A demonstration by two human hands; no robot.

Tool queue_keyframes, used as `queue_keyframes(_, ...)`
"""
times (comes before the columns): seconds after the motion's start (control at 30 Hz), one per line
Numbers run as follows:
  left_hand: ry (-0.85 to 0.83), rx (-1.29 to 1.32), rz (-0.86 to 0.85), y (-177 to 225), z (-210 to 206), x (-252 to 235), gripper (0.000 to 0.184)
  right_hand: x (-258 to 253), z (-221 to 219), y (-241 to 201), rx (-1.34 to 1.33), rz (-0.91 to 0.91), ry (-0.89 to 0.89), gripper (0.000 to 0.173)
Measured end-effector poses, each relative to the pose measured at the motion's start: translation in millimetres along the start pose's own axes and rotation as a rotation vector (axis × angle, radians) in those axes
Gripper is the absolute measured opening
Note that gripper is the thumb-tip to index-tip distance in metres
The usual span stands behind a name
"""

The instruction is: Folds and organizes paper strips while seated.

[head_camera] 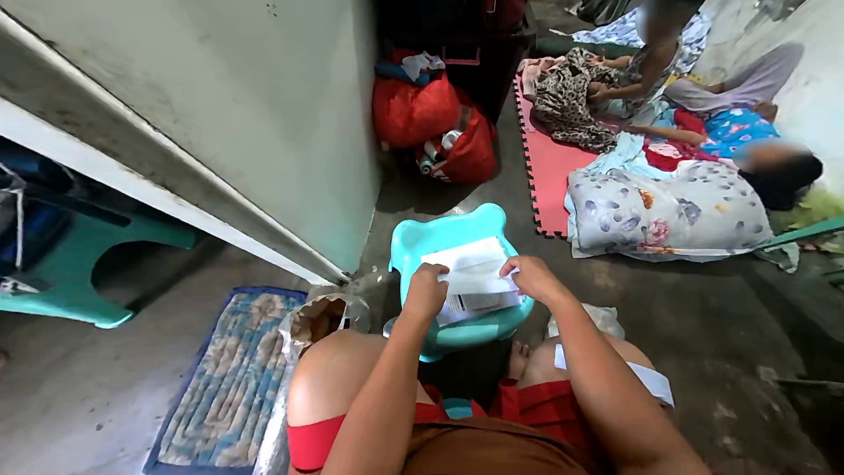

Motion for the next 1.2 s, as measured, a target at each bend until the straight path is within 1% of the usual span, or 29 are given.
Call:
queue_keyframes(0.1, 0.122, 0.011, -0.088, 3, 5, -3, 0.032, -7, 18, -1, -0.1, -0.004, 0.266, 0.031)
queue_keyframes(0.13, 0.146, 0.008, -0.103, 2, 4, -5, 0.032, -10, 18, -1, -0.118, -0.008, 0.307, 0.03)
queue_keyframes(0.17, 0.157, 0.005, -0.101, -1, 2, -6, 0.032, -15, 16, -1, -0.111, -0.011, 0.31, 0.03)
queue_keyframes(0.33, 0.098, -0.027, -0.026, -12, -10, -11, 0.034, -32, -12, 1, 0.057, -0.058, 0.065, 0.032)
queue_keyframes(0.4, 0.133, -0.019, -0.073, -8, -9, -11, 0.034, -32, -9, -2, 0.045, -0.088, 0.092, 0.032)
queue_keyframes(0.47, 0.198, -0.001, -0.145, -2, -4, -11, 0.032, -31, 0, -6, -0.019, -0.079, 0.201, 0.03)
queue_keyframes(0.53, 0.206, -0.004, -0.136, -3, -3, -12, 0.033, -34, 3, -6, -0.055, -0.053, 0.271, 0.029)
queue_keyframes(0.6, 0.167, -0.026, -0.083, -9, -6, -14, 0.033, -40, -3, -2, -0.03, -0.043, 0.24, 0.03)
queue_keyframes(0.67, 0.111, -0.049, -0.021, -17, -11, -15, 0.034, -46, -11, 1, 0.018, -0.043, 0.172, 0.029)
queue_keyframes(0.73, 0.086, -0.056, 0.008, -22, -14, -15, 0.034, -48, -17, 4, 0.041, -0.054, 0.122, 0.027)
queue_keyframes(1.07, 0.038, -0.071, 0.063, -24, -14, -10, 0.033, -47, -17, 5, 0.053, -0.084, 0.068, 0.029)
queue_keyframes(1.2, 0.049, -0.065, 0.082, -26, -13, -8, 0.034, -46, -17, 9, 0.049, -0.089, 0.064, 0.028)
Point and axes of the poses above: each hand's wrist, its own x-axis away from the middle knuckle, its own z-axis out of the back of the hand, y = z × x, the point moved 7 cm from there along -x, towards the middle knuckle, and after that the axes turned 15 degrees about x, right-handed, at the moved point
